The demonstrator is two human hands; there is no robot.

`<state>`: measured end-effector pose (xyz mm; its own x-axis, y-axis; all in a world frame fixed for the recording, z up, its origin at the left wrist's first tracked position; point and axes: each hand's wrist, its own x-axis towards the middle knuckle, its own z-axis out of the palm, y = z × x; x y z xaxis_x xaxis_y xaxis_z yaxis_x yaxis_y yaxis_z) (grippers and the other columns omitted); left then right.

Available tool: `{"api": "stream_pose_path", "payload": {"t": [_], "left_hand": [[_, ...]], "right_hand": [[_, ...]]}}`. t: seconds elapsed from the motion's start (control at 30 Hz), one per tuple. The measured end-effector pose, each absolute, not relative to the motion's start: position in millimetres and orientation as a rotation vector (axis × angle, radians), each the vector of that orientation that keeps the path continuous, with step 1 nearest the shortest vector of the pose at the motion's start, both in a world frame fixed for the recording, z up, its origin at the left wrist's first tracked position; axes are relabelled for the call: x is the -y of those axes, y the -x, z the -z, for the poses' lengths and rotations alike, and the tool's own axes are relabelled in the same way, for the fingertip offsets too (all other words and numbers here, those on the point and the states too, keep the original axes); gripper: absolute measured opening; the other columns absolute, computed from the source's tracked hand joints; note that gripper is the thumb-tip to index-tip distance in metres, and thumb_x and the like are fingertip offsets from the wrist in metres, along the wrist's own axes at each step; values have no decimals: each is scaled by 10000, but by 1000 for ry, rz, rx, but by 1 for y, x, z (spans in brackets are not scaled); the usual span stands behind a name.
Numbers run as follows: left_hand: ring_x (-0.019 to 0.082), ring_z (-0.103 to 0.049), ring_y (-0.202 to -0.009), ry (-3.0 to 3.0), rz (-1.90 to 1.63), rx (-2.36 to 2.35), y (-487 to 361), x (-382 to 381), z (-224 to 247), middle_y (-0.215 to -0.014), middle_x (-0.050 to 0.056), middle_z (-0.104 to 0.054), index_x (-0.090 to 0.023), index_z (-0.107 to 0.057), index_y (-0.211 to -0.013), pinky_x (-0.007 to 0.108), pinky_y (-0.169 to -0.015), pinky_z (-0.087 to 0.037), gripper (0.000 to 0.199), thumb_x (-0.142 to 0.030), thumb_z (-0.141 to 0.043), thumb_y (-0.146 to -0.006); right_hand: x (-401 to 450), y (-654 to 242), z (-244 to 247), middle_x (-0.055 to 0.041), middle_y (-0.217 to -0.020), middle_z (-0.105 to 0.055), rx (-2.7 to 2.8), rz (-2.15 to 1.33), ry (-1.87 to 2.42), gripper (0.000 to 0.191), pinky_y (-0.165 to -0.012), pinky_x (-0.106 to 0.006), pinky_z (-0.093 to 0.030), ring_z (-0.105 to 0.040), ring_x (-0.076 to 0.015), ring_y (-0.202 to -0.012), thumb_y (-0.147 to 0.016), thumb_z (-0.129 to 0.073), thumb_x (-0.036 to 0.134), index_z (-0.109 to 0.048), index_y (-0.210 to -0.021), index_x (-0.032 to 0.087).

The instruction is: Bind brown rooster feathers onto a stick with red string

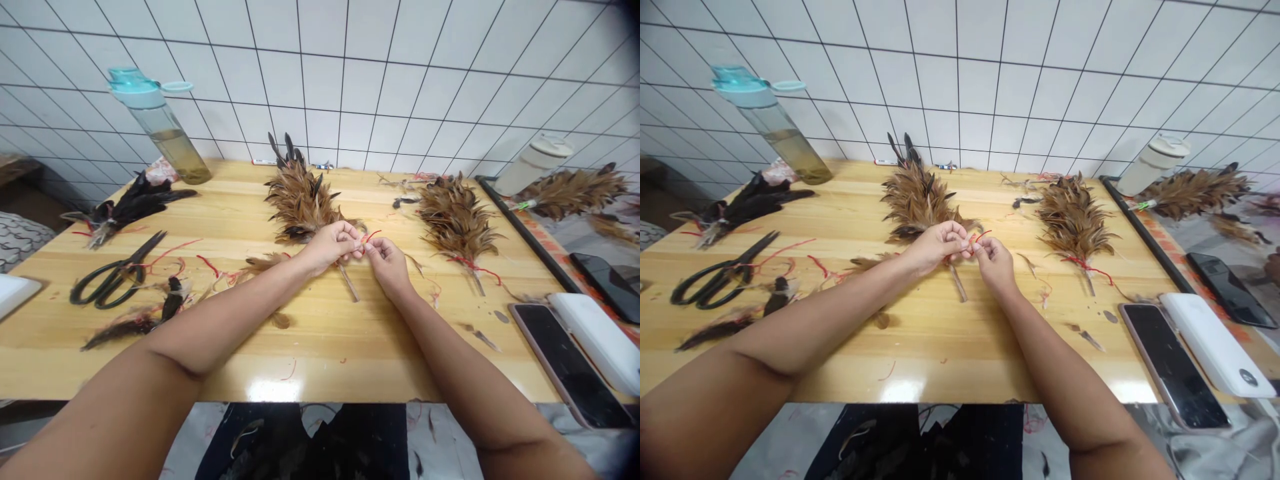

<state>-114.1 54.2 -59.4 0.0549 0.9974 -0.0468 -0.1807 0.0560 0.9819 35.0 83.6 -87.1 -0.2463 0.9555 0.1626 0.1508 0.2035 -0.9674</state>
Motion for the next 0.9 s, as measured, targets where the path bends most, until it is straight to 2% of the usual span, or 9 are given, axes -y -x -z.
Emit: {"api": "stream_pose_path", "payload": {"t": [0.1, 0.27, 0.53, 0.7, 0.8, 0.9], "left_hand": [[48, -506, -417, -1126, -1171, -1142, 113, -52, 57, -586, 19, -656, -127, -540, -789, 147, -424, -333, 165, -185, -688, -746], [92, -610, -550, -1187, -1121, -1184, 113, -54, 59, -630, 45, -665, -116, -558, -786, 156, -476, -402, 110, -153, -659, -760], [95, -608, -678, -1234, -1193, -899, 114, -54, 63, -746, 31, -638, -133, -510, -765, 201, -614, -475, 218, -220, -708, -744], [108, -618, -745, -1192, -1149, -842, 114, -51, 62, -792, 41, -632, -126, -532, -769, 248, -713, -504, 240, -230, -742, -715], [100, -601, -709, -1169, -1161, -869, 113, -51, 60, -786, 54, -637, -112, -561, -761, 217, -652, -483, 252, -264, -754, -704], [54, -509, -550, -1145, -1176, -914, 111, -53, 60, -733, 64, -640, -103, -570, -728, 176, -513, -381, 314, -393, -680, -779]], "right_hand": [[-84, -34, 88, 1, -692, -637, 1549, -1267, 984, 238, -653, -283, -444, -554, -140, -634, -744, -637, 427, -596, -795, 198], [-85, -34, 91, 2, -701, -643, 1494, -1325, 957, 233, -690, -284, -454, -578, -138, -654, -736, -655, 410, -594, -803, 195], [-96, -39, 100, 24, -678, -575, 1507, -1240, 964, 246, -679, -277, -438, -534, -132, -643, -769, -566, 447, -511, -777, 208], [-98, -39, 101, 16, -694, -579, 1558, -1171, 1020, 227, -698, -276, -432, -528, -133, -666, -781, -538, 428, -518, -786, 202], [-98, -40, 100, 8, -707, -589, 1586, -1109, 1046, 217, -698, -283, -424, -527, -140, -673, -776, -539, 415, -529, -784, 198], [-95, -39, 97, 4, -700, -581, 1622, -1060, 1053, 217, -692, -290, -416, -513, -143, -657, -776, -531, 414, -537, -775, 197]]}}
